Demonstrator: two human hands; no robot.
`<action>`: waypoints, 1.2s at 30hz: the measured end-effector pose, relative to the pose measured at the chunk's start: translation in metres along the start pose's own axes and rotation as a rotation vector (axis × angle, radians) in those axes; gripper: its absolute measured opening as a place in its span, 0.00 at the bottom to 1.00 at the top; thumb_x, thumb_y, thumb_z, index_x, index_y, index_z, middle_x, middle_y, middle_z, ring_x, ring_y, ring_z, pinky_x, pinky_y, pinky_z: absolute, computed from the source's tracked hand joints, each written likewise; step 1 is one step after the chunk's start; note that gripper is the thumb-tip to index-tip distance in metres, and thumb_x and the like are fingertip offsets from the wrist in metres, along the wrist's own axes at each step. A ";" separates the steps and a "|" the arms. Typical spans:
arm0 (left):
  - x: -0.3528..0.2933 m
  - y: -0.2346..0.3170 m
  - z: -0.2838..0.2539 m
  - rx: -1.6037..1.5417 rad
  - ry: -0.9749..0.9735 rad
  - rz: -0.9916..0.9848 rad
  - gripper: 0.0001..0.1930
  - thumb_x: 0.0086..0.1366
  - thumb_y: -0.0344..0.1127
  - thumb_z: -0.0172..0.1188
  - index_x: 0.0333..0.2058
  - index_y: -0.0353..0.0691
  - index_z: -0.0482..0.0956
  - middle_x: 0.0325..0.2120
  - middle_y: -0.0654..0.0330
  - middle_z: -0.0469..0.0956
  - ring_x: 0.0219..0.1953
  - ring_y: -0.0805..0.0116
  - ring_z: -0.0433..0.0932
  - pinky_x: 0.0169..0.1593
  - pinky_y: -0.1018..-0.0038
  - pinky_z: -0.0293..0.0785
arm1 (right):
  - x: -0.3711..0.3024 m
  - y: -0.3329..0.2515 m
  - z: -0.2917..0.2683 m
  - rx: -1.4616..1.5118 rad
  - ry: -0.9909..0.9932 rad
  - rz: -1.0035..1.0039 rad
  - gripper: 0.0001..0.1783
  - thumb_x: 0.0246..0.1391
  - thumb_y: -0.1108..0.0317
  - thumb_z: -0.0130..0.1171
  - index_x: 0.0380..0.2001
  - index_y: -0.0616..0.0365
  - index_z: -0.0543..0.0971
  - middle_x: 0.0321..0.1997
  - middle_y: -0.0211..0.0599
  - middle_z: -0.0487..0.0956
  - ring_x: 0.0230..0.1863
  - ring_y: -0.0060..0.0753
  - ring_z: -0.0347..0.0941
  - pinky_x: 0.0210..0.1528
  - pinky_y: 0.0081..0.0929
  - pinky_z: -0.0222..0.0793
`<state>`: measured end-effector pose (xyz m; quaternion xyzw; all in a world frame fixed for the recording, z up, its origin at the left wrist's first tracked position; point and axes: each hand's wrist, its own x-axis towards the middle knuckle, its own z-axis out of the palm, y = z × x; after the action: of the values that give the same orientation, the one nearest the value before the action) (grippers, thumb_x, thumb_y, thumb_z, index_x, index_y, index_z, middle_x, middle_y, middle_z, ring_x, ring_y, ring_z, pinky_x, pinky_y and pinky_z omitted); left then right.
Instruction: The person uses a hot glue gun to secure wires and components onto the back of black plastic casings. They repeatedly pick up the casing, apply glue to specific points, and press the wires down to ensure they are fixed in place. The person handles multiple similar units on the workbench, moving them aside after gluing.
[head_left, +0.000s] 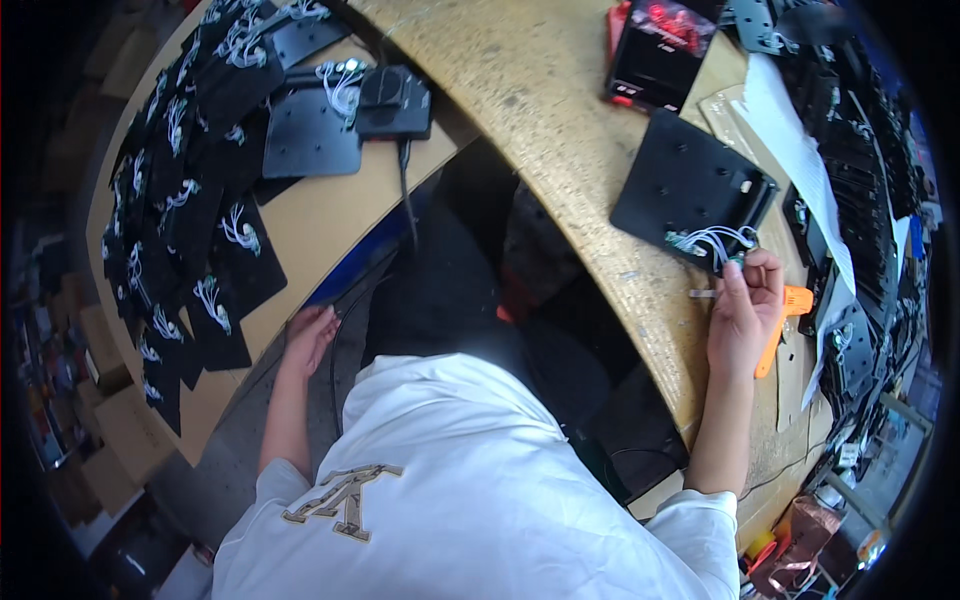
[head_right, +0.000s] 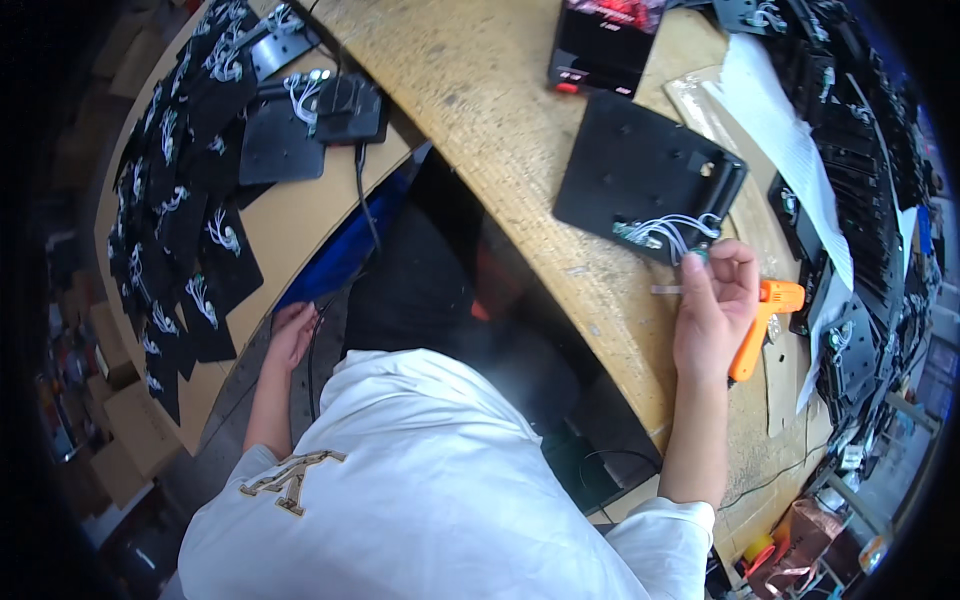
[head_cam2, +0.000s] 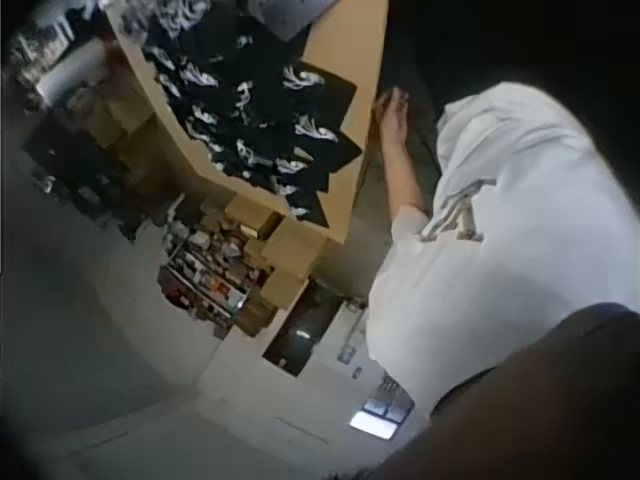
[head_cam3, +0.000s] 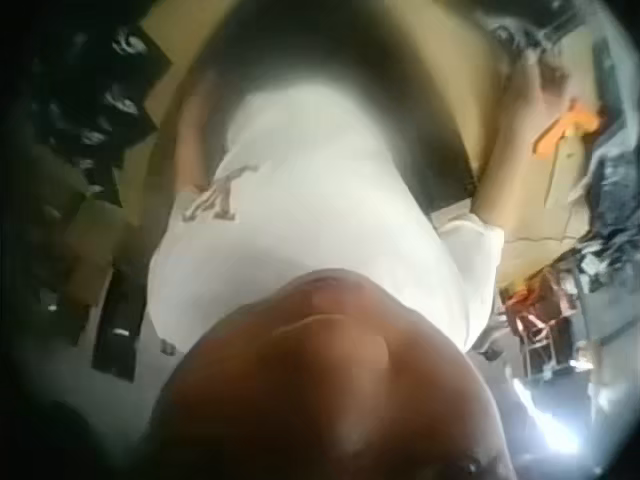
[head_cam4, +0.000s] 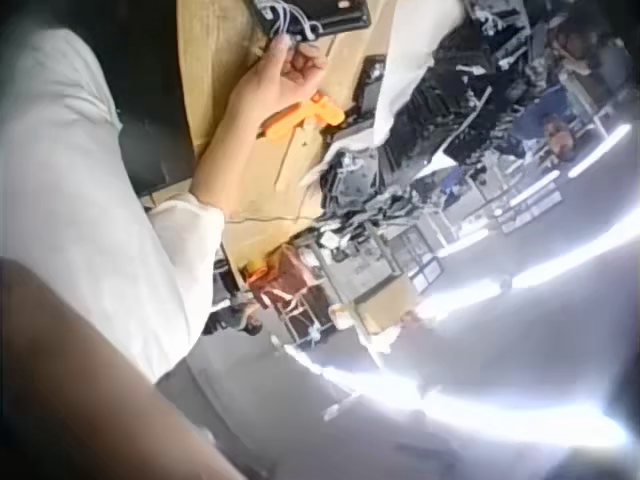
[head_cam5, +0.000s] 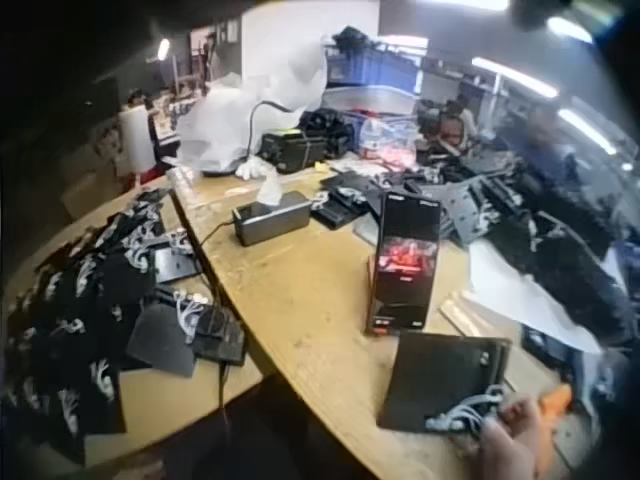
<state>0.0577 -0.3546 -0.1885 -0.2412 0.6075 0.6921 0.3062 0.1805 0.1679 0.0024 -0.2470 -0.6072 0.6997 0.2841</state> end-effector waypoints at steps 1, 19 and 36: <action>0.009 -0.003 -0.010 0.068 -0.027 -0.018 0.04 0.61 0.31 0.61 0.31 0.39 0.76 0.27 0.63 0.77 0.30 0.74 0.76 0.34 0.81 0.69 | 0.000 0.000 -0.002 0.011 -0.002 0.009 0.14 0.53 0.85 0.53 0.40 0.58 0.66 0.38 0.30 0.72 0.37 0.17 0.70 0.41 0.14 0.66; 0.020 -0.070 -0.086 1.645 0.209 -0.025 0.10 0.55 0.35 0.56 0.26 0.33 0.81 0.27 0.41 0.77 0.32 0.43 0.78 0.38 0.61 0.75 | -0.001 -0.001 -0.004 0.031 -0.035 0.000 0.14 0.53 0.85 0.54 0.39 0.58 0.66 0.40 0.32 0.72 0.39 0.18 0.71 0.43 0.16 0.66; -0.129 0.099 0.079 1.772 -0.274 0.349 0.10 0.61 0.34 0.49 0.29 0.33 0.75 0.29 0.42 0.75 0.34 0.40 0.73 0.39 0.52 0.68 | -0.003 0.007 -0.005 -0.133 0.090 0.000 0.11 0.54 0.80 0.55 0.39 0.54 0.70 0.35 0.22 0.69 0.32 0.11 0.62 0.32 0.09 0.58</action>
<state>0.0796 -0.3003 -0.0173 0.2617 0.9028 0.0315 0.3397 0.1857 0.1687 -0.0054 -0.2963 -0.6389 0.6461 0.2941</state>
